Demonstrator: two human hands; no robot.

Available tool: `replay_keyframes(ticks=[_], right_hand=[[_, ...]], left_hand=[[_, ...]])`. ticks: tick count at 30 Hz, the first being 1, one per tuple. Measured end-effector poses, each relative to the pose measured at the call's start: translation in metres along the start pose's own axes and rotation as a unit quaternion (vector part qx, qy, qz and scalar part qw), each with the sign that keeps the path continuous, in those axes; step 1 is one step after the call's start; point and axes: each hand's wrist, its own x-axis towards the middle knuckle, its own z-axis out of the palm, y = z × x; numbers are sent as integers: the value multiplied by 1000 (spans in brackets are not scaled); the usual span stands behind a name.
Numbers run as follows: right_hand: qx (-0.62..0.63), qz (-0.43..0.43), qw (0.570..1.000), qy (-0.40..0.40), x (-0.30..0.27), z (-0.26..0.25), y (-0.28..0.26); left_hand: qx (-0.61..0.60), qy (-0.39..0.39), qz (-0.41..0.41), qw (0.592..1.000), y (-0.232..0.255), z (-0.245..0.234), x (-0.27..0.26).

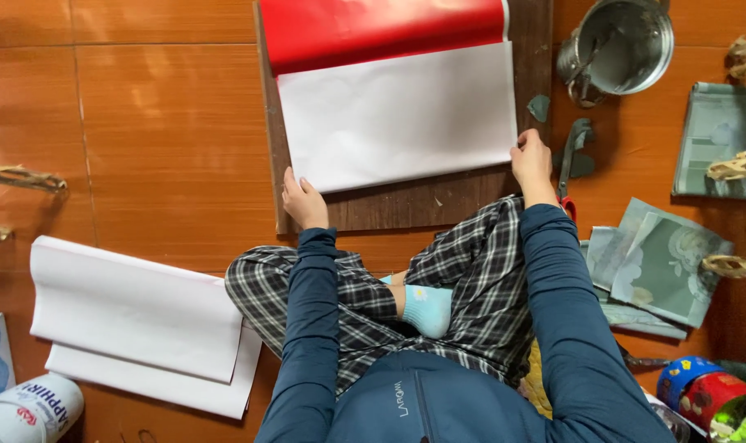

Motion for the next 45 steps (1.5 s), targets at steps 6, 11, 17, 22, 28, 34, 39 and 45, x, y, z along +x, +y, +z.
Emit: replay_keyframes(ticks=[6,11,17,22,28,34,39,45], right_hand=[[12,-69,997,39,-10,-6,-3],[17,-96,995,10,8,2,13],[-78,-38,996,20,19,6,12],[-36,-56,998,14,-6,-9,-15],[-25,-15,1000,3,-21,-15,-36],[-26,-127,989,78,15,10,24],[-32,-34,997,65,9,10,15],[-19,33,997,66,2,10,1]], left_hand=[[-98,43,-80,991,-23,4,17],[-146,-54,-79,985,-21,-14,36],[-183,-68,-119,974,-6,-31,29],[-208,-75,-157,962,1,-44,23],[-212,-79,-214,950,32,-76,7],[-72,-114,-193,972,13,-48,0],[-13,-123,-112,986,18,-44,-1],[77,-66,-36,994,3,-18,-1]])
